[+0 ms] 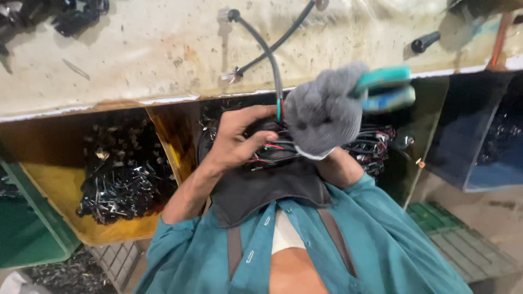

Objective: The person repeatedly picks up black wires with colored inner conductors from a pile on a workbench, uses a green-handled tool to strip the outer insulation, and places the stripped wires back on the bench. The process is repeated for multiple wires in a continuous loop.

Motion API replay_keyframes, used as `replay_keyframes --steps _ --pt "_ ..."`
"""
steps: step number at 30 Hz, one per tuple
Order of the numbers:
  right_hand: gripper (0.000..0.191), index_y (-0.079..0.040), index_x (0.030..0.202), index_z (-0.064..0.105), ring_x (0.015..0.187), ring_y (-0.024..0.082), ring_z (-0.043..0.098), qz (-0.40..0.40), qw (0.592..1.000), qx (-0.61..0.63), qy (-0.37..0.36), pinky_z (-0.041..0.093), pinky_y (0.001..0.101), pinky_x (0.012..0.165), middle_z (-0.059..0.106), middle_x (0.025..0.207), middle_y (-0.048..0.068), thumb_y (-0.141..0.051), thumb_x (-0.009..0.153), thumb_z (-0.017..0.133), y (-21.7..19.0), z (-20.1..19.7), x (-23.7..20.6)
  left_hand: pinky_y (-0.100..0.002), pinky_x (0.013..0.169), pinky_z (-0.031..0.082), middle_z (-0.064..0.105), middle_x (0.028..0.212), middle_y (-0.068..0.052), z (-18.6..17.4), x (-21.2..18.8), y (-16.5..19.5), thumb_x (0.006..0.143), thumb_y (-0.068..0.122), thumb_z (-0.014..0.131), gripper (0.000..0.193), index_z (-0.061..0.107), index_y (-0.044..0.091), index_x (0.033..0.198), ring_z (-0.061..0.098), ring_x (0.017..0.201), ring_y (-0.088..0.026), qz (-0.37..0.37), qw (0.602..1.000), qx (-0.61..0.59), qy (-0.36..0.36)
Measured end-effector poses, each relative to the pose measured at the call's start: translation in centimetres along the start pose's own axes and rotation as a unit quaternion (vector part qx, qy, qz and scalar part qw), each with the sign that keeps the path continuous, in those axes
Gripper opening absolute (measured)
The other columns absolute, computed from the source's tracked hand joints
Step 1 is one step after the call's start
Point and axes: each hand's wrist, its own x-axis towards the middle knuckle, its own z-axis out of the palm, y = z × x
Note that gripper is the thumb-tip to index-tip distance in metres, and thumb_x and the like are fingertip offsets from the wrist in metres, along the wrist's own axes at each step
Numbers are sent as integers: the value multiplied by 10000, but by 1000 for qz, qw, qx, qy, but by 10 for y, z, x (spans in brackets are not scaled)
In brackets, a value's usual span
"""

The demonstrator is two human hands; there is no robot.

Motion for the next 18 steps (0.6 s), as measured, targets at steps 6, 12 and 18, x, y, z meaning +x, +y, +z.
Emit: replay_keyframes --steps 6,12,18 --pt "188 -59 888 651 718 203 603 -289 849 -443 20 479 311 547 618 913 147 4 1065 668 -38 -47 69 -422 640 560 690 925 -123 7 8 31 919 105 711 810 387 216 1653 698 698 -299 46 806 521 -278" --pt "141 -38 1129 667 910 155 720 -314 520 -791 -74 586 270 749 734 1041 53 22 1026 742 -68 -42 129 -428 593 515 644 737 -58 -10 -23 12 952 508 668 658 529 132 1474 687 715 -279 -71 789 482 -374" --pt "152 -59 1114 679 799 237 684 -207 765 -610 13 588 354 677 664 973 98 -82 1000 777 -57 -38 56 -402 555 494 617 821 -75 -23 97 50 993 103 637 455 622 142 1446 590 633 -240 151 830 533 55"
